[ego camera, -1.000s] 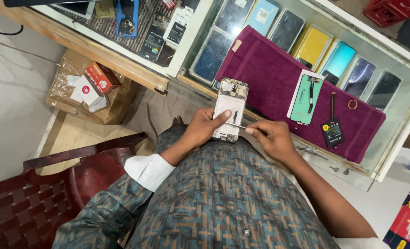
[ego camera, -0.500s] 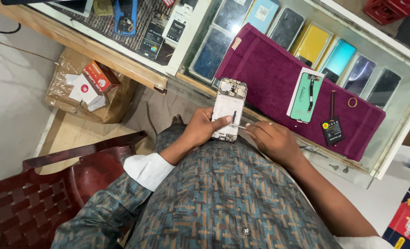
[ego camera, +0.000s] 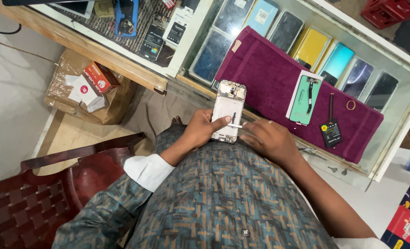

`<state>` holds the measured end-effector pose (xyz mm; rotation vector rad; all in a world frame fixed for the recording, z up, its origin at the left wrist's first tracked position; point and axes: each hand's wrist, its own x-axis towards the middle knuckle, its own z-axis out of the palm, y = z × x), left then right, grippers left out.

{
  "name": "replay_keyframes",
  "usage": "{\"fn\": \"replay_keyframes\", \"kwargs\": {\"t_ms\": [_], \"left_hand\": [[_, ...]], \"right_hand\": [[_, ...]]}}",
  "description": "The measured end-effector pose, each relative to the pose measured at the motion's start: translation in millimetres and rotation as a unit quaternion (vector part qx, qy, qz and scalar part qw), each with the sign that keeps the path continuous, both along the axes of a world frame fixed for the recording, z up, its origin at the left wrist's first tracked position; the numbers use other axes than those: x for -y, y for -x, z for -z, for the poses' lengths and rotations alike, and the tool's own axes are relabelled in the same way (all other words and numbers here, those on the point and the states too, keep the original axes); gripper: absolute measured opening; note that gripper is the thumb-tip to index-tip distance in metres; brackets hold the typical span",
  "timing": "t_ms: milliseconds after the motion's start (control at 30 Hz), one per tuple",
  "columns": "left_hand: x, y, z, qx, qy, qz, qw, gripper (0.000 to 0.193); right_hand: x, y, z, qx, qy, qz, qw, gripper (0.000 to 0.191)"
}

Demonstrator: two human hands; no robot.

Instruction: The person works on a disassembled smartphone placed on a purple mat over a glass display counter. They hold the phone frame with one hand and use a screwdriver to unscrew and adjust internal components, repositioning the phone as they work on it.

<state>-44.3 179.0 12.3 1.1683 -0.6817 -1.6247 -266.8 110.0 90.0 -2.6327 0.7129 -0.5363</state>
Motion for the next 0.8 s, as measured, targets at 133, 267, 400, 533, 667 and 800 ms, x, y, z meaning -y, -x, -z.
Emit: {"fn": "replay_keyframes", "kwargs": {"t_ms": [133, 267, 400, 533, 667, 800], "left_hand": [[0, 1, 3, -0.034, -0.023, -0.006, 0.999, 0.032], [1, 1, 5, -0.039, -0.038, -0.016, 0.998, 0.037], [-1, 0, 4, 0.029, 0.005, 0.024, 0.999, 0.031], [-1, 0, 3, 0.051, 0.013, 0.038, 0.998, 0.026], [-1, -2, 3, 0.043, -0.002, 0.011, 0.999, 0.026], [1, -1, 3, 0.005, -0.025, -0.003, 1.000, 0.028]], "right_hand": [[-1, -2, -4, -0.016, 0.084, -0.056, 0.995, 0.018], [5, 2, 14, 0.035, -0.220, 0.024, 0.975, 0.016], [20, 7, 30, -0.060, -0.595, 0.150, 0.788, 0.022], [20, 3, 26, -0.029, -0.665, 0.159, 0.729, 0.026], [4, 4, 10, 0.048, -0.102, -0.023, 0.993, 0.030], [3, 10, 12, 0.014, 0.013, -0.069, 0.997, 0.014]]}}
